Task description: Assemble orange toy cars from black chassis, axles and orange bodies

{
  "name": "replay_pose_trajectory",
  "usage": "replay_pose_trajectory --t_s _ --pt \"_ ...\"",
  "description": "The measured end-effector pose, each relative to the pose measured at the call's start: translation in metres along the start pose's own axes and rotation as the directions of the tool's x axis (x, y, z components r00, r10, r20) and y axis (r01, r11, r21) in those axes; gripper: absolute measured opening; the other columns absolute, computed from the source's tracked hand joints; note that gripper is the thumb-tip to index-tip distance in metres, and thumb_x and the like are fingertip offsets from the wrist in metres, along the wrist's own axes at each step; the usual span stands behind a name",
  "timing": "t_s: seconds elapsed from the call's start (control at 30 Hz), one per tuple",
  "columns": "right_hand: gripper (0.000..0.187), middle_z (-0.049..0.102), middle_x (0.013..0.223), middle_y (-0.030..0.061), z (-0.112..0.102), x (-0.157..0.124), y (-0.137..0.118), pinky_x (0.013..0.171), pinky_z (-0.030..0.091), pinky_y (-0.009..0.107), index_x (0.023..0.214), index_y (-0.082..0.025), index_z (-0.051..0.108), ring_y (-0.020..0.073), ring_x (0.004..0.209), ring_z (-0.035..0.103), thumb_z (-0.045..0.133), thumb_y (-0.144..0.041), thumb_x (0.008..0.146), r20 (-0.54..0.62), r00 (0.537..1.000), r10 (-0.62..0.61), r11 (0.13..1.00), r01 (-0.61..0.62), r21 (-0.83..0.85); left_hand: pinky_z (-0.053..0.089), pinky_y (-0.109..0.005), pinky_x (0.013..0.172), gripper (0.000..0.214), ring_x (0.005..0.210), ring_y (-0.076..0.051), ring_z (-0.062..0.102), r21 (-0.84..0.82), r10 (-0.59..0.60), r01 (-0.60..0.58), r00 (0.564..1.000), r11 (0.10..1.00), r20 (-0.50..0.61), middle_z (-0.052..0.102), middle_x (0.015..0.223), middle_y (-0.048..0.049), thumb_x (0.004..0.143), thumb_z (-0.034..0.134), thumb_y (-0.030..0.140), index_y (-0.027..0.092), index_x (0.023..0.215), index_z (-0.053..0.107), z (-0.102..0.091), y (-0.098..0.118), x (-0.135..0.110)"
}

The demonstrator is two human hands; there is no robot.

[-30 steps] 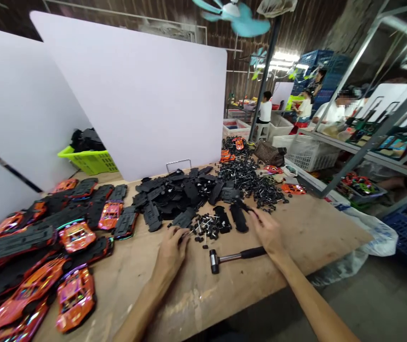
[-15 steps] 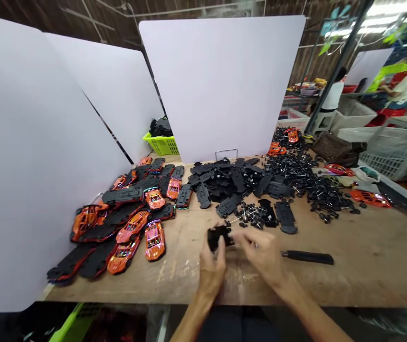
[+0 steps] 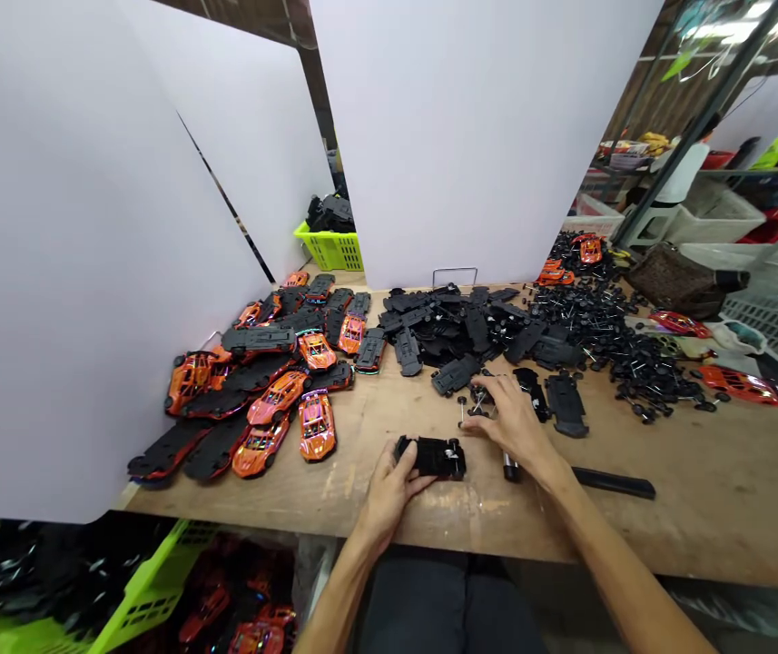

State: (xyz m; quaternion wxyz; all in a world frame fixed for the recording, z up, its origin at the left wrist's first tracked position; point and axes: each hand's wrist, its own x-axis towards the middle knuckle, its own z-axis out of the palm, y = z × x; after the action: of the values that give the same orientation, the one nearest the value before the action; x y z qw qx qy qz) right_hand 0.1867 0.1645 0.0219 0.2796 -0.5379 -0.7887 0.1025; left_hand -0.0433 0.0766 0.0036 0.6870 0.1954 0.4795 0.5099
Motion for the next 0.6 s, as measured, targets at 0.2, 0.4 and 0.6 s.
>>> replay_pose_trajectory --t_s 0.2,0.4,0.6 --pt "0.072 0.063 0.135 0.0098 -0.015 -0.017 -0.041 0.11 0.046 0.048 0.146 -0.028 0.046 0.0298 0.126 0.06 0.081 -0.027 0.083 0.0 0.999 -0.043 0.958 0.042 0.283 0.062 -0.042 0.097 0.075 0.12 -0.031 0.07 0.103 0.011 -0.005 0.998 0.995 -0.054 0.058 0.149 -0.0182 0.082 0.083 0.047 0.022 0.144 0.05 0.007 -0.008 0.006" --pt "0.083 0.061 0.139 0.0108 0.026 -0.054 -0.086 0.111 0.048 0.047 0.151 -0.027 0.037 0.0275 0.13 0.059 0.073 -0.008 0.079 0.128 0.991 -0.036 0.878 -0.03 0.478 0.057 -0.043 0.104 0.07 0.139 -0.037 0.056 0.298 0.109 -0.086 0.992 0.951 -0.063 0.068 0.138 -0.0181 0.078 0.083 0.054 0.016 0.133 0.061 0.003 -0.019 0.011" --pt "0.079 0.058 0.148 0.0087 -0.028 -0.046 -0.029 0.114 0.046 0.035 0.15 -0.025 0.043 0.0241 0.135 0.057 0.082 -0.032 0.082 -0.015 0.999 0.039 0.992 -0.036 0.122 0.053 -0.044 0.112 0.061 0.139 -0.034 0.058 0.328 0.083 -0.035 0.987 0.944 -0.135 0.055 0.154 -0.0148 0.081 0.085 0.037 0.023 0.134 0.059 0.01 -0.014 0.009"
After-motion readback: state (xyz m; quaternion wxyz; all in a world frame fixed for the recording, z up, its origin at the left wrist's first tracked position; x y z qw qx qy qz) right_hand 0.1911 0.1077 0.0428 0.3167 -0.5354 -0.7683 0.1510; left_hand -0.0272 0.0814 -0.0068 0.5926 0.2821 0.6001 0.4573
